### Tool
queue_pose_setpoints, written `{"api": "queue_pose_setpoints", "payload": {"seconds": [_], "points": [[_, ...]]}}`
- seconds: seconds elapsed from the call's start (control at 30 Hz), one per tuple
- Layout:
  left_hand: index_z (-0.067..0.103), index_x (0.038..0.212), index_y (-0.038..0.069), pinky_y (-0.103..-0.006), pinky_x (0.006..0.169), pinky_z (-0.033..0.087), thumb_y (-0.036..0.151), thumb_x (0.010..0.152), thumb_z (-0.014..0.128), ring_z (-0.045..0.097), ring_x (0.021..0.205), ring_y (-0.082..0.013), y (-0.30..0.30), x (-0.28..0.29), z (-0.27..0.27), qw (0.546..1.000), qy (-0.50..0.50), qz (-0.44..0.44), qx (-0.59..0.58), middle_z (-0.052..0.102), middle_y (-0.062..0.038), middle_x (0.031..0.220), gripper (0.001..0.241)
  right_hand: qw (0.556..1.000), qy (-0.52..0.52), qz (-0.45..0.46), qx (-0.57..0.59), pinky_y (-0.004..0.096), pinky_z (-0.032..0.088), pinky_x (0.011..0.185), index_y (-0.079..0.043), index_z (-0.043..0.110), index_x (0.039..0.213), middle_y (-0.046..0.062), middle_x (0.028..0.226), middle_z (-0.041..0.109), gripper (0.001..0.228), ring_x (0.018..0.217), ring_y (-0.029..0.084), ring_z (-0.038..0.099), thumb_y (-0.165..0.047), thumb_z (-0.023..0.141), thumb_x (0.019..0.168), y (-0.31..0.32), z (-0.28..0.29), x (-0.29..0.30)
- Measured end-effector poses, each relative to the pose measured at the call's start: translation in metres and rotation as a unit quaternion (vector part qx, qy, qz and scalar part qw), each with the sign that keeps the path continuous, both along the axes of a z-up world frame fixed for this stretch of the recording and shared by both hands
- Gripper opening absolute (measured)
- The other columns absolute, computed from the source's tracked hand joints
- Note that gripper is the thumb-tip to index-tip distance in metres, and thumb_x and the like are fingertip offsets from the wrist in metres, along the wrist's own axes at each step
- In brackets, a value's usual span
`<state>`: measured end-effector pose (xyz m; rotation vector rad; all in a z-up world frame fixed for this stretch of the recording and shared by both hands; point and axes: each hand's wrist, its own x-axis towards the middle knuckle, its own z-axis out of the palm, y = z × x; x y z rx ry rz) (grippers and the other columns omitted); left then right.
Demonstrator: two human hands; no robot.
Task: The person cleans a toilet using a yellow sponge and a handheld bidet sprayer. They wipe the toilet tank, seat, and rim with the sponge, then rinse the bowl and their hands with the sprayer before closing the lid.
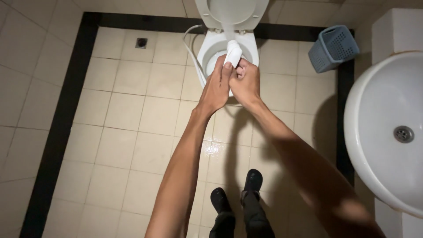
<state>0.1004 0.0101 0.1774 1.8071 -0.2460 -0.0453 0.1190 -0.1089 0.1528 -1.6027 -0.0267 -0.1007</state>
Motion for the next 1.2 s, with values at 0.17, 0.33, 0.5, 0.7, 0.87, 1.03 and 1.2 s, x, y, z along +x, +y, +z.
{"api": "queue_pose_setpoints", "payload": {"seconds": [0.17, 0.33, 0.5, 0.7, 0.87, 1.03, 1.2], "points": [[0.044, 0.147, 0.011, -0.0469, 0.103, 0.048, 0.051, 0.11, 0.027, 0.064, 0.124, -0.0435, -0.005, 0.004, 0.002, 1.0, -0.011, 0.003, 0.015, 0.067, -0.025, 0.129, 0.057, 1.0, -0.007, -0.005, -0.02, 0.025, 0.055, 0.076, 0.008, 0.066, 0.118, 0.01, 0.099, 0.077, 0.024, 0.09, 0.009, 0.07, 0.003, 0.054, 0.099, -0.007, -0.003, 0.004], [0.046, 0.145, 0.01, -0.05, 0.102, 0.047, 0.048, 0.11, 0.029, 0.06, 0.125, -0.048, -0.041, 0.009, 0.004, 0.999, -0.004, -0.013, 0.036, 0.068, -0.027, 0.129, 0.055, 0.998, 0.004, -0.041, -0.04, 0.024, 0.052, 0.074, 0.007, 0.067, 0.115, 0.01, 0.096, 0.074, 0.018, 0.085, 0.009, 0.065, 0.001, 0.058, 0.101, -0.045, -0.014, 0.004], [0.046, 0.145, 0.009, -0.0498, 0.102, 0.046, 0.046, 0.11, 0.028, 0.061, 0.123, -0.0468, -0.078, 0.012, -0.03, 0.997, 0.026, -0.058, 0.044, 0.067, -0.027, 0.128, 0.055, 0.994, 0.052, -0.08, -0.053, 0.025, 0.049, 0.073, 0.007, 0.069, 0.107, 0.003, 0.091, 0.067, 0.014, 0.083, 0.007, 0.056, -0.001, 0.059, 0.102, -0.087, -0.047, -0.006], [0.051, 0.139, 0.009, -0.0485, 0.104, 0.046, 0.048, 0.11, 0.029, 0.062, 0.122, -0.0452, -0.1, 0.008, -0.077, 0.992, 0.086, -0.069, 0.063, 0.067, -0.027, 0.127, 0.054, 0.98, 0.178, -0.081, 0.038, 0.027, 0.05, 0.067, 0.002, 0.067, 0.106, 0.0, 0.087, 0.067, 0.016, 0.078, 0.008, 0.058, -0.002, 0.055, 0.098, -0.104, -0.072, -0.019], [0.048, 0.141, 0.013, -0.0511, 0.104, 0.041, 0.049, 0.107, 0.028, 0.054, 0.126, -0.0469, -0.094, 0.008, -0.103, 0.983, 0.142, -0.058, 0.105, 0.062, -0.025, 0.134, 0.053, 0.994, 0.097, -0.04, 0.025, 0.023, 0.05, 0.075, 0.004, 0.067, 0.108, 0.001, 0.093, 0.068, 0.019, 0.087, 0.007, 0.059, 0.004, 0.052, 0.096, -0.106, -0.132, -0.019], [0.049, 0.14, 0.014, -0.0508, 0.101, 0.044, 0.049, 0.107, 0.028, 0.058, 0.124, -0.0458, -0.068, 0.012, -0.092, 0.984, 0.154, -0.024, 0.082, 0.065, -0.025, 0.13, 0.053, 0.992, 0.129, -0.016, -0.006, 0.027, 0.044, 0.068, 0.008, 0.066, 0.102, 0.003, 0.088, 0.058, 0.014, 0.082, 0.009, 0.049, 0.007, 0.053, 0.098, -0.08, -0.147, -0.003], [0.049, 0.14, 0.014, -0.0514, 0.094, 0.047, 0.049, 0.107, 0.027, 0.066, 0.107, -0.0445, -0.043, 0.018, -0.074, 0.977, 0.184, 0.009, 0.105, 0.072, -0.023, 0.112, 0.052, 0.988, 0.145, 0.029, 0.049, 0.025, 0.05, 0.067, 0.006, 0.065, 0.104, 0.002, 0.088, 0.064, 0.013, 0.079, 0.007, 0.056, -0.001, 0.054, 0.102, -0.048, -0.117, 0.009]]}}
